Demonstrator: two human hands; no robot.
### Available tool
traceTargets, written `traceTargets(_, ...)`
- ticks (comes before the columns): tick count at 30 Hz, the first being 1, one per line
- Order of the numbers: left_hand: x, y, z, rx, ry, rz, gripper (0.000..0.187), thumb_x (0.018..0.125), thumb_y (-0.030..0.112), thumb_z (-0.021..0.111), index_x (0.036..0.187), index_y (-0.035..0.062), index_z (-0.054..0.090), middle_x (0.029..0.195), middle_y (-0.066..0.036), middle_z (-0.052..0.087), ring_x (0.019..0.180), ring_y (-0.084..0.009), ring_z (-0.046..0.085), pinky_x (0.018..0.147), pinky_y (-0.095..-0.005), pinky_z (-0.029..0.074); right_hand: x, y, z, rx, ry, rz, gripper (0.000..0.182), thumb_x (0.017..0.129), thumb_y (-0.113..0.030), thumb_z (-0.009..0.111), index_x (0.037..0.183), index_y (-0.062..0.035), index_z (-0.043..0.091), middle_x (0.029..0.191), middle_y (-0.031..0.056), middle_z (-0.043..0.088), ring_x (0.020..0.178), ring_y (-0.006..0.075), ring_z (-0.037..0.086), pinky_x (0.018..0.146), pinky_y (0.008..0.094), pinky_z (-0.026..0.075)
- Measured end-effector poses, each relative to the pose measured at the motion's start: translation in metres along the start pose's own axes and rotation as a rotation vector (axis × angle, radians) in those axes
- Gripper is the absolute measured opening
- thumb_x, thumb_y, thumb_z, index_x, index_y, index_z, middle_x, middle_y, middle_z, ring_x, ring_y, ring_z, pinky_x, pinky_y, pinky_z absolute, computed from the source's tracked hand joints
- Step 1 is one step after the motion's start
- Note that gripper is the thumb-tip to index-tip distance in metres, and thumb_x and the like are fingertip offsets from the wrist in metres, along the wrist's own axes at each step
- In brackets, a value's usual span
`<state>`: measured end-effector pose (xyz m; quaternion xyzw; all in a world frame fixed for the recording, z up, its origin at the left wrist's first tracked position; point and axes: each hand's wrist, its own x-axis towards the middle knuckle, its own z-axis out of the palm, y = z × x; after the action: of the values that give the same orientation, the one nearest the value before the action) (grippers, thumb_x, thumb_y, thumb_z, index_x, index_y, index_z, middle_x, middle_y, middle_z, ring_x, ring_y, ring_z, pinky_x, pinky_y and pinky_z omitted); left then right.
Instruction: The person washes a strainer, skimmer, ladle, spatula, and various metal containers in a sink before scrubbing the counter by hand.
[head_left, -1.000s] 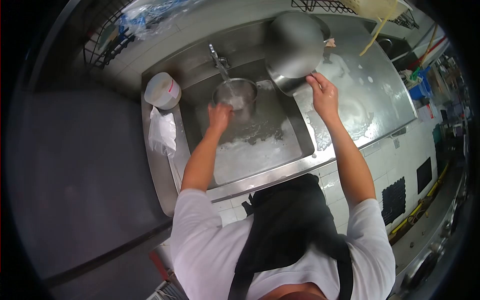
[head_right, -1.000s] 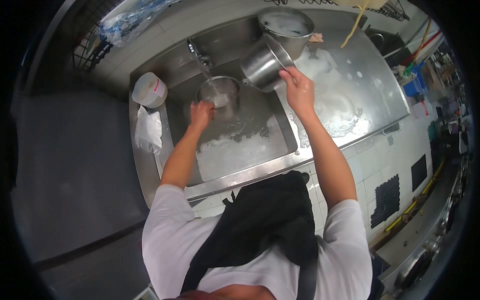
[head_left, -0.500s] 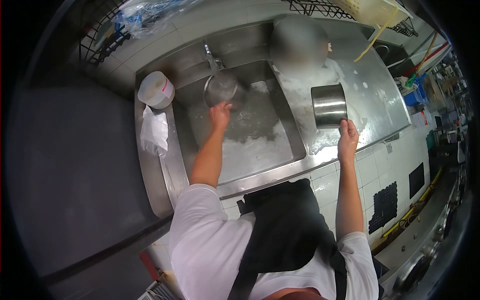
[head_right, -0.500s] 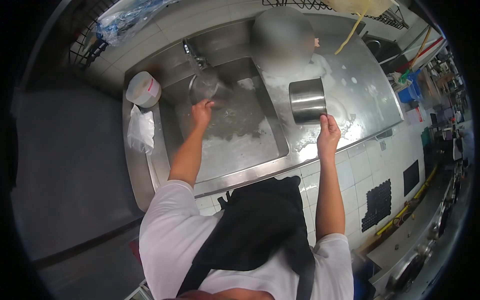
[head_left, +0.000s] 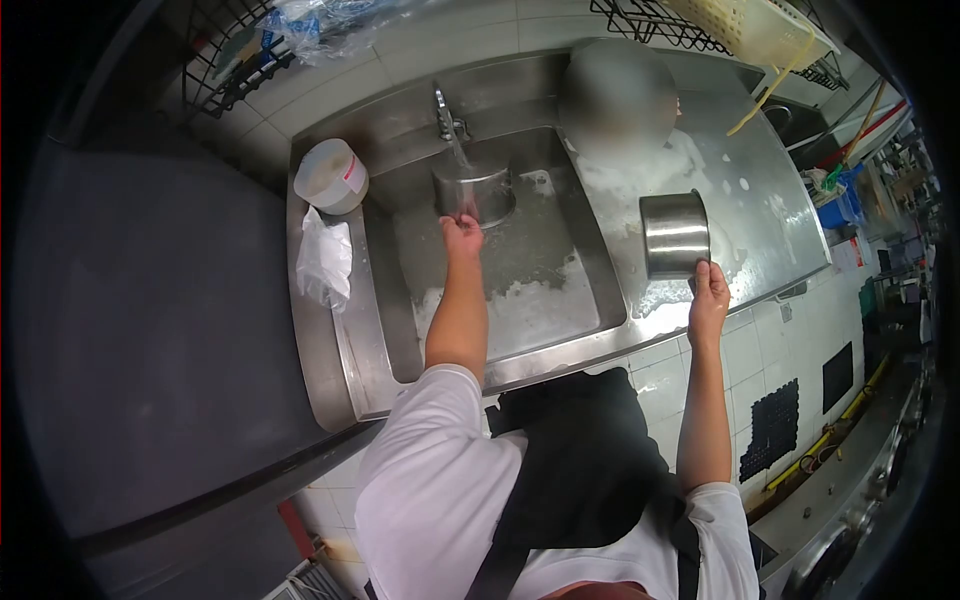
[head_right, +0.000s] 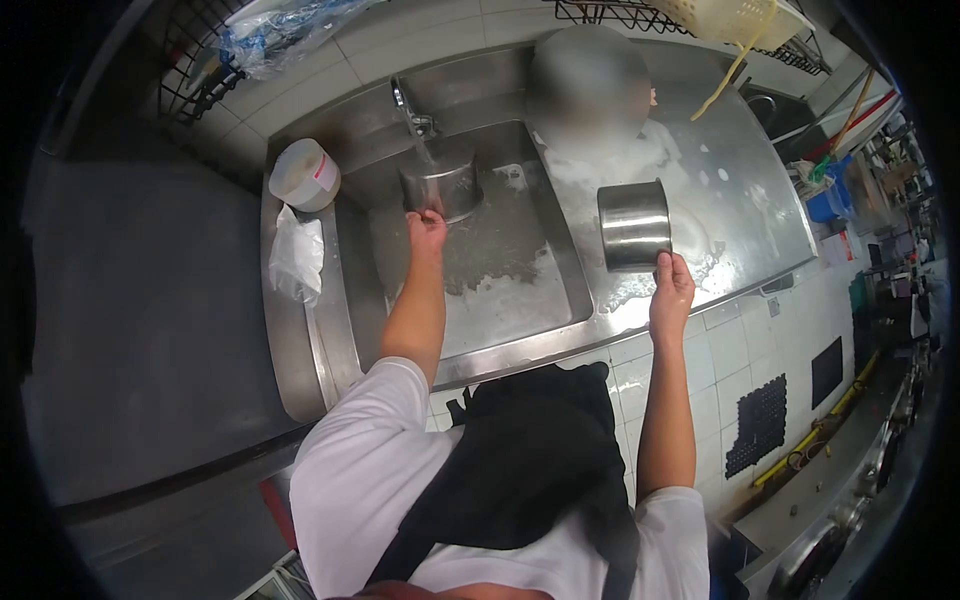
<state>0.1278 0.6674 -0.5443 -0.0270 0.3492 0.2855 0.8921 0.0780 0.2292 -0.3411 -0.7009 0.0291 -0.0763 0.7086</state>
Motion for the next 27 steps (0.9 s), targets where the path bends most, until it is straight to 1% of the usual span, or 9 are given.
traceTargets(3,0.025,0.012,-0.025,-0.081,-0.177,-0.262,0.028,0.099,0.026,0.037,0.101,0.0096,0.060,0.094,-0.002,0.067,0.071,-0.0132,0.061,0.039,-0.0173,0.039,-0.001,-0.001,-0.002,-0.027,-0.011,0.005,0.022,0.096,-0.022,0.054,0.095,-0.0006,0.061,0.076,-0.0051,0.053,0.066,0.0032,0.040,0.059,0.0195,0.032)
traceTargets(6,0.035,0.016,-0.041,-0.020,-0.198,-0.315,0.025,0.094,0.019,0.037,0.099,0.0124,0.061,0.088,-0.002,0.067,0.065,-0.0120,0.061,0.034,-0.0175,0.032,-0.003,0.002,-0.007,-0.013,-0.033,0.015,0.023,0.097,-0.022,0.054,0.094,-0.0006,0.061,0.076,-0.0051,0.053,0.066,0.0032,0.040,0.059,0.0197,0.032)
traceTargets(9,0.041,0.019,-0.056,-0.081,-0.214,-0.346,0.020,0.091,0.019,0.043,0.095,0.0136,0.061,0.083,0.000,0.066,0.061,-0.0112,0.060,0.031,-0.0182,0.030,-0.005,0.001,-0.006,-0.008,-0.012,0.010,0.022,0.097,-0.022,0.054,0.093,-0.0008,0.061,0.075,-0.0055,0.052,0.066,0.0030,0.039,0.059,0.0198,0.032)
traceTargets(12,0.047,0.028,-0.064,-0.083,-0.430,-0.492,0.017,0.089,0.023,0.047,0.090,0.0144,0.062,0.077,0.003,0.064,0.054,-0.0104,0.056,0.031,-0.0196,0.028,-0.006,0.001,-0.009,-0.033,-0.015,0.000,0.022,0.096,-0.022,0.054,0.093,-0.0011,0.062,0.076,-0.0057,0.052,0.066,0.0028,0.039,0.059,0.0196,0.031)
traceTargets(15,0.040,0.038,-0.058,0.003,-0.371,-0.459,0.014,0.086,0.027,0.054,0.086,0.0154,0.062,0.074,0.005,0.062,0.048,-0.0096,0.049,0.031,-0.0212,0.026,-0.006,0.007,-0.014,-0.039,-0.022,0.010,0.022,0.096,-0.021,0.054,0.093,-0.0011,0.062,0.076,-0.0056,0.052,0.067,0.0029,0.040,0.060,0.0196,0.032)
traceTargets(18,0.015,0.061,-0.036,0.150,-0.391,-0.411,0.020,0.086,0.037,0.061,0.087,0.0166,0.061,0.075,0.005,0.061,0.051,-0.0078,0.049,0.035,-0.0217,0.030,-0.006,0.004,-0.015,-0.054,-0.008,0.010,0.022,0.096,-0.021,0.054,0.093,-0.0011,0.062,0.076,-0.0057,0.052,0.067,0.0029,0.040,0.060,0.0197,0.033)
traceTargets(21,-0.002,0.084,0.005,0.651,-0.198,-0.232,0.031,0.085,0.047,0.064,0.090,0.0173,0.062,0.076,0.004,0.061,0.059,-0.0067,0.055,0.041,-0.0204,0.035,-0.006,0.002,-0.012,-0.056,0.016,0.005,0.022,0.096,-0.022,0.054,0.093,-0.0013,0.061,0.075,-0.0060,0.051,0.068,0.0030,0.041,0.061,0.0197,0.033)
traceTargets(23,-0.011,0.081,0.030,1.005,-0.336,-0.098,0.040,0.083,0.054,0.063,0.099,0.0170,0.062,0.078,0.002,0.061,0.068,-0.0072,0.059,0.047,-0.0184,0.038,-0.004,0.005,-0.014,-0.054,0.011,0.018,0.022,0.096,-0.022,0.054,0.092,-0.0014,0.061,0.076,-0.0060,0.052,0.068,0.0030,0.041,0.062,0.0196,0.034)
traceTargets(27,-0.016,0.059,0.060,1.888,-0.551,0.289,0.038,0.085,0.045,0.065,0.088,0.0069,0.068,0.082,-0.005,0.067,0.075,-0.0170,0.064,0.058,-0.0291,0.049,0.002,0.009,-0.010,-0.032,-0.034,0.027,0.023,0.097,-0.023,0.054,0.092,-0.0016,0.061,0.079,-0.0050,0.055,0.070,0.0035,0.044,0.064,0.0198,0.036)
